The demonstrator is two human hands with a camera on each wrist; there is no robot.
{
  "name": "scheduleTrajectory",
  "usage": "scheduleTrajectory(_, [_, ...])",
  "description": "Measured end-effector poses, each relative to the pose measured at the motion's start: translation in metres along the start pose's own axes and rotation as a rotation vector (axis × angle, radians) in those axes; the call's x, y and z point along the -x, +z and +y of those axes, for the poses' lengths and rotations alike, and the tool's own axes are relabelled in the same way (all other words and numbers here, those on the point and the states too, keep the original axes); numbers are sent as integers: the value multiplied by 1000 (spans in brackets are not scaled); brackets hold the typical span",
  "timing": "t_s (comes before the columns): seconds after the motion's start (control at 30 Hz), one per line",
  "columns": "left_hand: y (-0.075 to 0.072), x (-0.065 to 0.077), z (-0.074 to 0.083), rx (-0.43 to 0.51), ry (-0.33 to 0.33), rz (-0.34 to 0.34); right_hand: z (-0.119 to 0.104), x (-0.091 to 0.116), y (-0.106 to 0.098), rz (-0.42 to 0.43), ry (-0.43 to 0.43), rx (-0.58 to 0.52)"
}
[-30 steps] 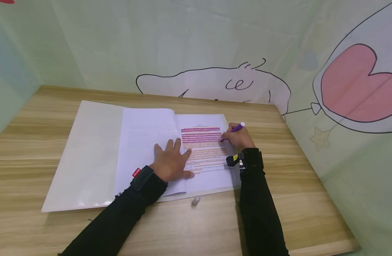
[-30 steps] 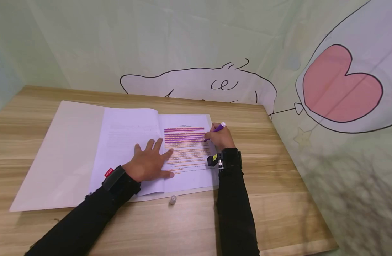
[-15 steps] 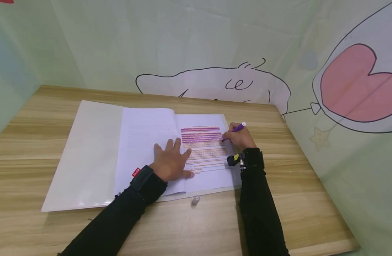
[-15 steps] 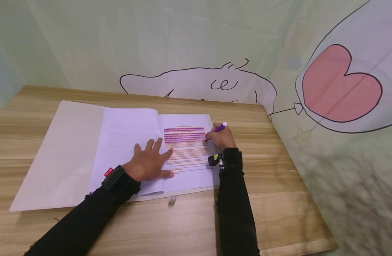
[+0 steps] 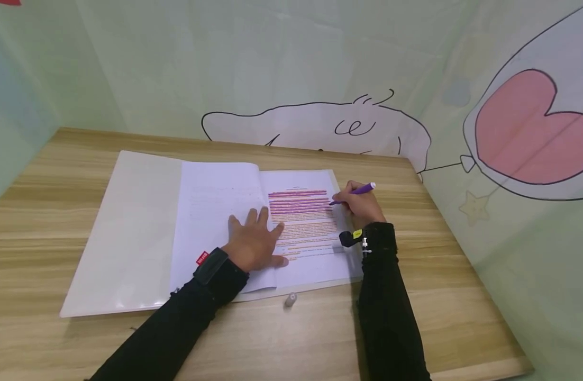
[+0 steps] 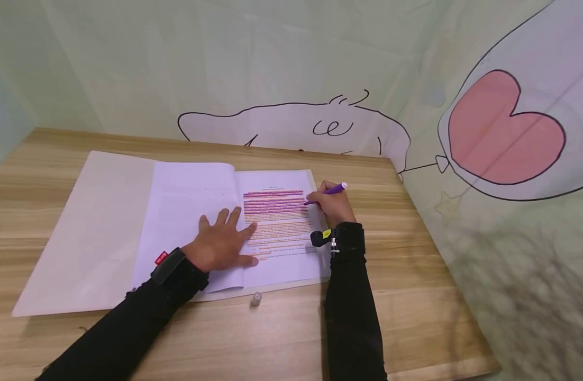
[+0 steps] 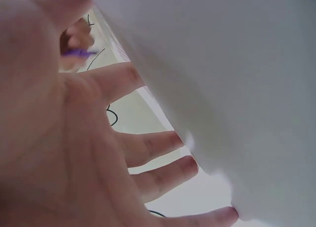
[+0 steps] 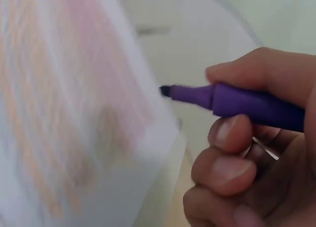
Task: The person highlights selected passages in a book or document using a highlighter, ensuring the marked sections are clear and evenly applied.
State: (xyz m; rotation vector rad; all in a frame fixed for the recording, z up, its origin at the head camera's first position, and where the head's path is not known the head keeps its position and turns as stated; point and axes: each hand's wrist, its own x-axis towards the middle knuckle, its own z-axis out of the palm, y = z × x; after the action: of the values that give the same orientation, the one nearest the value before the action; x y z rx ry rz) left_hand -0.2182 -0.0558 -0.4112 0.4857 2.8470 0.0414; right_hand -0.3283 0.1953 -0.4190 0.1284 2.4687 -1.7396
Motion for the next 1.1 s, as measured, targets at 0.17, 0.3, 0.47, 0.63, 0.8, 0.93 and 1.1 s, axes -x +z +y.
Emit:
scheduleTrajectory(0.17, [2,-1,-3,-7,-3,14,-19,4,30,-155,-110,-157])
scheduleTrajectory(0.3, [1,0,-4,-12,-4,2,-29,12,70,-252,-134,-109])
scheduleTrajectory(0.47, [1,-1,-3,-18,3,-20,-20,16,102,-256,-97,-39])
scheduleTrajectory(0.63, [1,-1,-3,-30,14,-1,-18,17,109,-232,-62,-3])
scheduleTrajectory(0.8, [0,0,-2,-25,15,2,-16,17,111,-219,-43,28])
scheduleTrajectory(0.93, [0,1,-2,-25,16,4,-16,17,113,-205,-56,68])
scheduleTrajectory(1.1, [0,1,-4,-17,21,11,-17,18,117,-186,-100,175])
